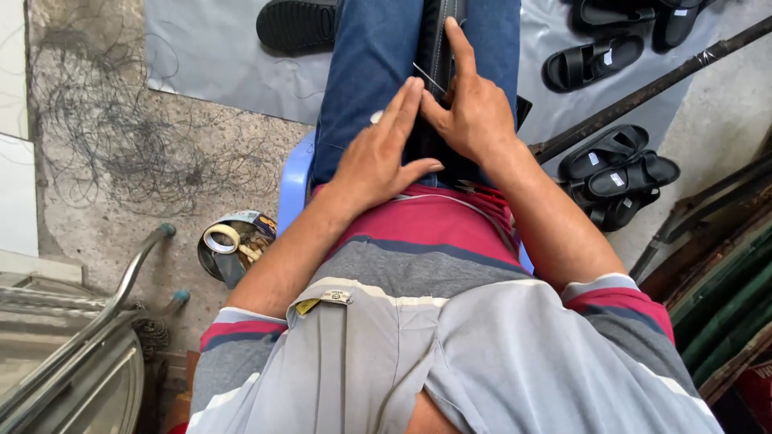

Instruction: Hand-sewing a black leather strap for a sandal using a needle and thread.

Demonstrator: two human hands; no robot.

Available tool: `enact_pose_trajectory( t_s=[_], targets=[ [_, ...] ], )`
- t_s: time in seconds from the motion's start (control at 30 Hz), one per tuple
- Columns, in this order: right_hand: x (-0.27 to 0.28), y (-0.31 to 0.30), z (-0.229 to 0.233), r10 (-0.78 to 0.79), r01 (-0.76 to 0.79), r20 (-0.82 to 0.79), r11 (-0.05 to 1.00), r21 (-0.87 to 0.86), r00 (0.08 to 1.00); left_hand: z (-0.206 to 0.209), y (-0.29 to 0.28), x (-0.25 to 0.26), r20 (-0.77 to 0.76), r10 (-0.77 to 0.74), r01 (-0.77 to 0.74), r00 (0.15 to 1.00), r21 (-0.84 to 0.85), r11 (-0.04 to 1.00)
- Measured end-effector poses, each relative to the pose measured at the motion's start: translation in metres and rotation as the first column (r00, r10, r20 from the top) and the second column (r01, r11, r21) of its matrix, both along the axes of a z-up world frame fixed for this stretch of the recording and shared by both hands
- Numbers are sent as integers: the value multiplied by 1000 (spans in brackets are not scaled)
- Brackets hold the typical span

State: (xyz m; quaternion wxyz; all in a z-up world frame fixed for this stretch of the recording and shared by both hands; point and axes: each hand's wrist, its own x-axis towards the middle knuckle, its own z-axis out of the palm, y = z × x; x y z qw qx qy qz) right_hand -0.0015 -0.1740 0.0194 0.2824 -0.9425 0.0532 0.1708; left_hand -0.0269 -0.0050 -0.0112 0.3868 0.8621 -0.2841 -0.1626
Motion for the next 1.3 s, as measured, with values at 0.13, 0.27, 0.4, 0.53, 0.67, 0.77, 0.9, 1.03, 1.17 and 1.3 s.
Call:
enact_pose_trajectory(
  t_s=[0.13,0.27,0.4,0.53,0.67,0.77,0.9,1.03,1.17,1.3],
  targets=[
    [-8,2,6,-5,5,15,1000,26,1000,-1,-8,-6,-103,38,-39,994,-9,999],
    [-17,-2,4,-3,1,57,999,49,998,0,-9,-12,-177,116,-131,977,-75,989],
    [-19,-15,3,10,-23,107,993,116,994,2,-14,-14,-81,110,-116,991,-84,990],
    [-25,-19,1,51,-89,235,984,153,971,10,-14,-20,-22,120,-122,992,-100,987],
    [-29,-24,9,46,-88,173,967,239,984,16,-15,-26,-7,120,-120,993,-121,985],
    [-28,-31,7,68,-117,177,953,280,982,16,-16,-26,7,116,-114,993,-113,987],
    [-24,-43,14,213,-238,117,931,278,970,11,-17,-24,-88,110,-118,990,-84,989],
    [-30,-52,24,229,-254,114,908,333,967,17,-14,-15,-192,104,-123,976,-92,988],
    [-46,-66,20,298,-278,-21,912,301,954,11,-18,-13,-166,70,-90,984,-114,989],
    [-43,-78,26,479,-462,21,832,308,877,11,-20,-3,-171,-10,-22,985,-181,983]
  ],
)
